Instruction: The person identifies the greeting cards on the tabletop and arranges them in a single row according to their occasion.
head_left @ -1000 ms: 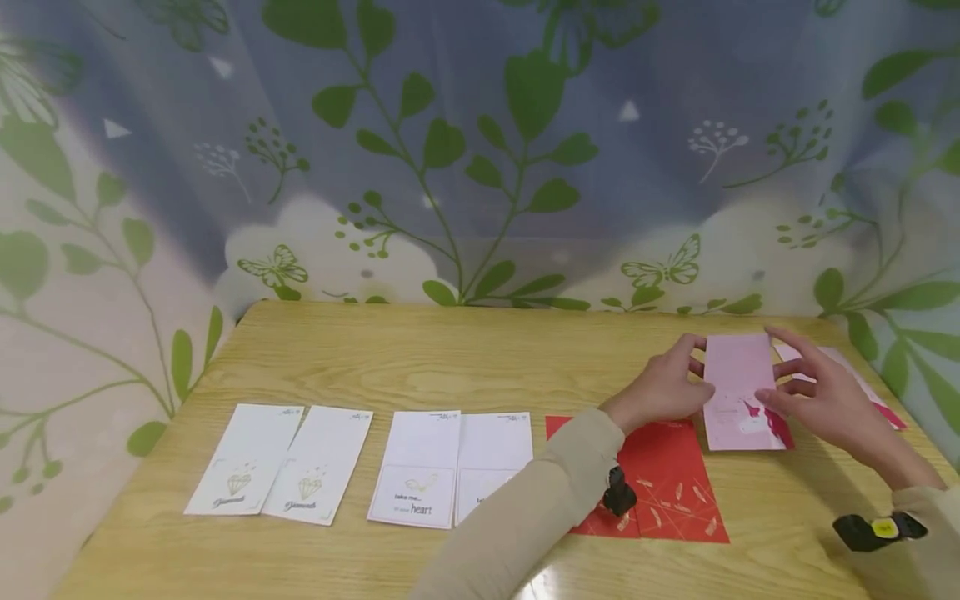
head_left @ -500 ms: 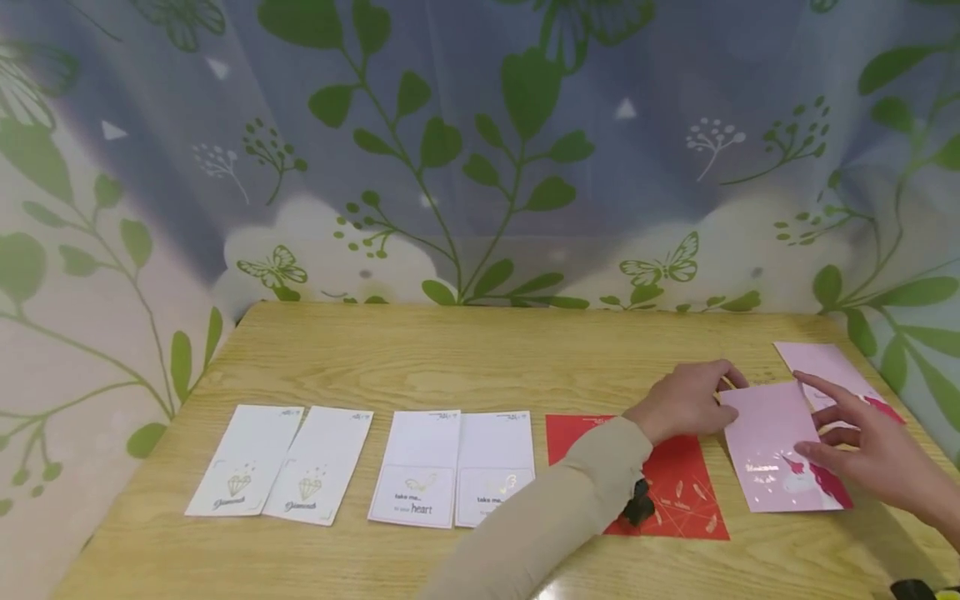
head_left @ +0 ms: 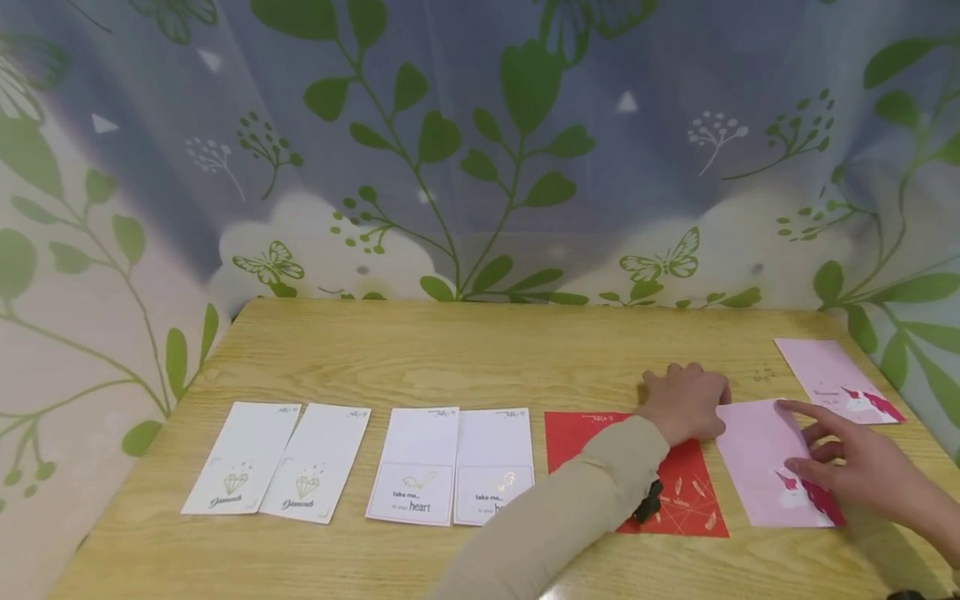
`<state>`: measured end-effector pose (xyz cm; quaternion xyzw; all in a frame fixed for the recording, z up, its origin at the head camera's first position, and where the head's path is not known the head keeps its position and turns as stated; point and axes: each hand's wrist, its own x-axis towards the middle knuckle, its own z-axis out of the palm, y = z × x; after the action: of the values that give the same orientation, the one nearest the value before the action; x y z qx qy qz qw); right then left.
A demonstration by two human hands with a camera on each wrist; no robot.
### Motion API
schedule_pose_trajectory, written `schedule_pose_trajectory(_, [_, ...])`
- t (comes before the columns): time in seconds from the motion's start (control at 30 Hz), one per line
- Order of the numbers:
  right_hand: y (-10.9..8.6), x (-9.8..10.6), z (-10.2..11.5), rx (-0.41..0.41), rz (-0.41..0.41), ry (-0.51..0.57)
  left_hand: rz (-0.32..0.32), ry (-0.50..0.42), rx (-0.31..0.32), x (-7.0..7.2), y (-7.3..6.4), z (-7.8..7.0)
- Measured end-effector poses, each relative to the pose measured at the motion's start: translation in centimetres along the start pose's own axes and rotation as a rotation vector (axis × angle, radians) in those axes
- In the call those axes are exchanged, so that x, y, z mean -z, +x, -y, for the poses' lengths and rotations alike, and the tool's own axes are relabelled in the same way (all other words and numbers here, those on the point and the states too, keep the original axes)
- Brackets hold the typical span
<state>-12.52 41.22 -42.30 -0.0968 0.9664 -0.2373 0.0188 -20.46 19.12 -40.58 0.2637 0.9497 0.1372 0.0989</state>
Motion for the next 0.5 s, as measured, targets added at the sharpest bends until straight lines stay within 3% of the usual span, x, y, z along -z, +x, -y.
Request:
schedule_pose_trajectory(0.13, [0.25, 0.24, 0.09, -0.029, 0.069, -0.07, 0.002, 0.041, -0.003, -0.16, -0.14, -0.04])
schedule_pose_trajectory(0.5, [0.68, 0.21, 0.46, -0.076, 0.127, -0.143, 0.0, 0.063, -0.017, -0.11, -0.45, -0.04])
